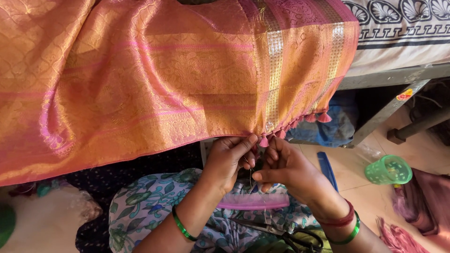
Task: The camera wearer is attaching and trimming decorative tassels on the border of a traditional pink and gold saree.
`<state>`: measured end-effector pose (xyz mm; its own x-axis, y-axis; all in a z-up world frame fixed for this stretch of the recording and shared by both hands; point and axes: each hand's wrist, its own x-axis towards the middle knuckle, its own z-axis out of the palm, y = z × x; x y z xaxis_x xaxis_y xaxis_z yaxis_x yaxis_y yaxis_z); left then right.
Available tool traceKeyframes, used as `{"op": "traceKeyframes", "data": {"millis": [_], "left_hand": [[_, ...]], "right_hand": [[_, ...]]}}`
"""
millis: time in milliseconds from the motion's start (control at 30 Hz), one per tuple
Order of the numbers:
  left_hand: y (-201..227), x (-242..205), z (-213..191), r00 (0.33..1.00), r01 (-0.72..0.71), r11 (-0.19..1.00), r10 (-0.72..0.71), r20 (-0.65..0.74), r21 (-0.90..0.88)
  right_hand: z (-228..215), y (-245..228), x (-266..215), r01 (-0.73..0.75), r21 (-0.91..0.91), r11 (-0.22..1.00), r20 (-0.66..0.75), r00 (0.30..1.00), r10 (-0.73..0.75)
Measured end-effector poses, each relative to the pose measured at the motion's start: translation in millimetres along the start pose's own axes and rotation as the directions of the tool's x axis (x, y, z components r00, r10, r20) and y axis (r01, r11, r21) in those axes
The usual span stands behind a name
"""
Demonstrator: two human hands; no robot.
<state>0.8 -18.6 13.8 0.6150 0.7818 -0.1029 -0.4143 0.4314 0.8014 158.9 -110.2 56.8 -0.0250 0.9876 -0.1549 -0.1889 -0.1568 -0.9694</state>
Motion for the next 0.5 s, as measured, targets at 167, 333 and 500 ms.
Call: {"op": "traceKeyframes", "data": {"millis": [167,333,500], "left_hand": [[-3.3,0.4,-0.2,0.999,-0.045,0.999,0.045,-0.007,0.020],[-0.5,-5.5,8.9,0.989,-0.138,0.984,0.144,-0.045,0.111],[27.6,-9.0,-2.6,0.984,-0.174,0.961,0.180,-0.009,0.214]], "right_hand": [[10.9,-6.7,-5.5,-0.053,0.031,0.998,0.008,0.999,0.052],[10.5,21.8,-5.2,-0.017,0.065,0.998,-0.028,0.999,0.019],[12.4,-13.4,-16.6,0.284,-0.635,0.718,0.037,0.940,-0.339]]}}
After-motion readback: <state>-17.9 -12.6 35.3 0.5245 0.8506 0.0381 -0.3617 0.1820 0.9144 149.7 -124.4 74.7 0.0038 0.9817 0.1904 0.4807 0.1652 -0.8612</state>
